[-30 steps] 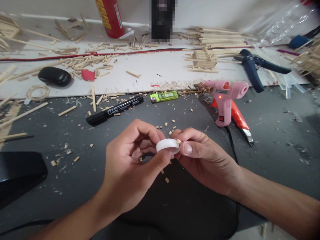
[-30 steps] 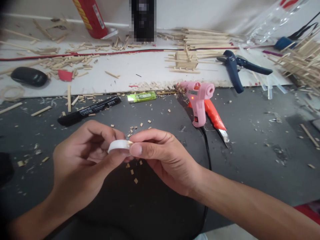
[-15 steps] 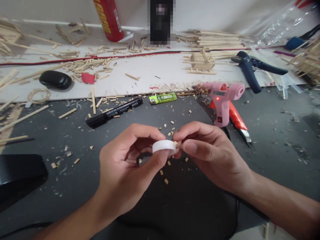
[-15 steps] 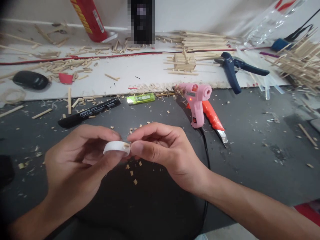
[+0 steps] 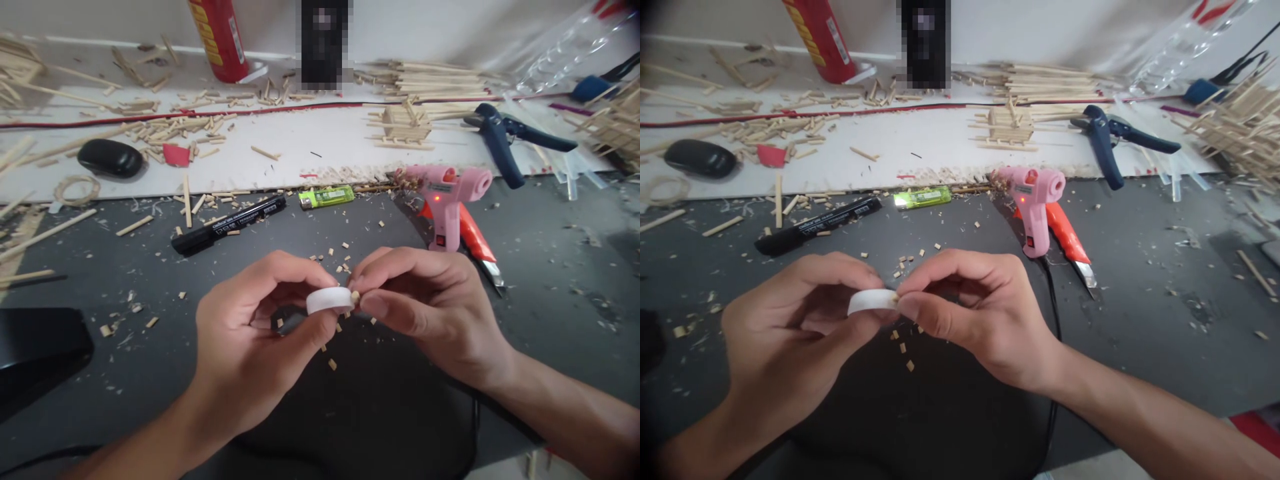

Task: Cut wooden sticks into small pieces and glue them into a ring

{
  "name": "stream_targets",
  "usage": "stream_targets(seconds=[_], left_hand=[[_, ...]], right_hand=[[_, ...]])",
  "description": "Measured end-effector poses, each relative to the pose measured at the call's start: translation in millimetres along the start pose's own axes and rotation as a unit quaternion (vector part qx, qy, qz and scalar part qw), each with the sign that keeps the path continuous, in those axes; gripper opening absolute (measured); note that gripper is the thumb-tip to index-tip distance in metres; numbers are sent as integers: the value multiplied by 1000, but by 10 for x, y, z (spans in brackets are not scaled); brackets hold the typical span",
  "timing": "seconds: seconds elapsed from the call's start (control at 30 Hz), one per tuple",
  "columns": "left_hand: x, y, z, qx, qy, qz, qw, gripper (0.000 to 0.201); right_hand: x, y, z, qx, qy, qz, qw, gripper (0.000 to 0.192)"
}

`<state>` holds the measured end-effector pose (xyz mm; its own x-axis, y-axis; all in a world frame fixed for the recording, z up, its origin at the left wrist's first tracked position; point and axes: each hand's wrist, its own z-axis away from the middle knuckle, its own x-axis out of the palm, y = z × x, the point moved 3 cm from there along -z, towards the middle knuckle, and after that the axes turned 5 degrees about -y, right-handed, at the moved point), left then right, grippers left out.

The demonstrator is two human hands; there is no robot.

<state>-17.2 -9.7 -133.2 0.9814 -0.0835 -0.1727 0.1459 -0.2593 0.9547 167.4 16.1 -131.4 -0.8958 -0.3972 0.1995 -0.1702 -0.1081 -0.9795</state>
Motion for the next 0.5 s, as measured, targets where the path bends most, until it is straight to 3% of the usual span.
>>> stream_targets(seconds=[0.5], left_hand=[[-11,9,-10,-13,-12,-30,999,15]], right_hand=[[-11,-52,25,-27,-22,48,998,17]])
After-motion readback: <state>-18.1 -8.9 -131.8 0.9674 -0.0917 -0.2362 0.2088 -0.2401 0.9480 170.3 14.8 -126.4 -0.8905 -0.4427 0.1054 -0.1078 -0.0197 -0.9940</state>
